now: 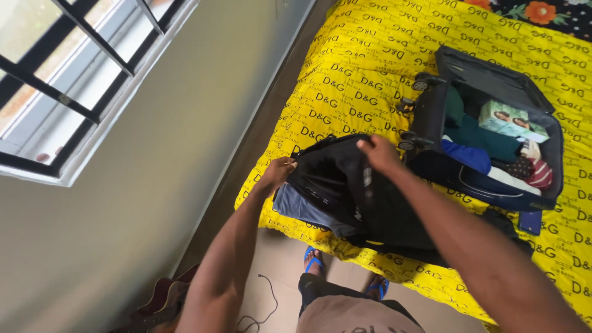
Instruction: Packing various items of clothing and small objects into a suitcase on a bed.
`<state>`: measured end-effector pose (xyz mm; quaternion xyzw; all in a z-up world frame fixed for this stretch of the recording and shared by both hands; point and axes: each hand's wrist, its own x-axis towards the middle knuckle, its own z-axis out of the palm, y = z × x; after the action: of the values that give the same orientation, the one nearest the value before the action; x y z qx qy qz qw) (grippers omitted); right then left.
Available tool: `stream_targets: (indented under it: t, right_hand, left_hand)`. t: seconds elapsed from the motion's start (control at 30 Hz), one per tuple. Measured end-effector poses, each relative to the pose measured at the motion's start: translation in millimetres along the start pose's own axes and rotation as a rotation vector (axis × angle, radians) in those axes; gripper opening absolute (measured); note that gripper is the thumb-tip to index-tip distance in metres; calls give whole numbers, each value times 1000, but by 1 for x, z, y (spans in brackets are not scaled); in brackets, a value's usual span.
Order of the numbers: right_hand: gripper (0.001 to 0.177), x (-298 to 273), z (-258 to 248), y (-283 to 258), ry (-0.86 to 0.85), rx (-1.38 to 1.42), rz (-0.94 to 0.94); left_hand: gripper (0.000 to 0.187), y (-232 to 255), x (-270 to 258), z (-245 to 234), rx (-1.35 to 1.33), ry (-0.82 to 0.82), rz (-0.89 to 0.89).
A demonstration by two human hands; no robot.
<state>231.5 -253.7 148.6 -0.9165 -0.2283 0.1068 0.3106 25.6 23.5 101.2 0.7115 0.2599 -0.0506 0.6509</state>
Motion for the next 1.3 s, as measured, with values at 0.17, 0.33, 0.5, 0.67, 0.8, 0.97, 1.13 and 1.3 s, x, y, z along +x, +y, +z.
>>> stream_targets:
  t: [0.17, 0.33, 0.5, 0.67, 0.8, 0.97, 1.13, 1.3]
  right_hand:
    - [67, 38, -65, 23, -92, 75, -146]
    - [66, 39, -119, 4, -75, 12, -134]
    - [63, 32, -186, -11, -29, 139, -255]
    - [41, 3, -275, -46, -149, -97, -631]
    - [35, -15, -340, -61, -212, -319, -587]
    - [20, -34, -392, -53, -78, -429, -751]
    - [14, -54, -408, -13, 384, -603, -1022]
    - [14, -67, -404, 18, 509, -615, -1137]
  left_hand:
    - [31, 9, 32, -1, 72, -69, 288]
    - [35, 88, 18, 8, 3, -71, 339]
    - [52, 188, -39, 21, 233, -125, 565]
    - [47, 240, -41, 37, 625, -241, 581]
    - [51, 298, -76, 48, 980, -214, 526]
    - [45, 333, -91, 59, 1227, -54, 540]
    - [22, 340, -119, 83, 1247, 289, 1227]
    - [22, 331, -113, 98, 1342, 480, 1504]
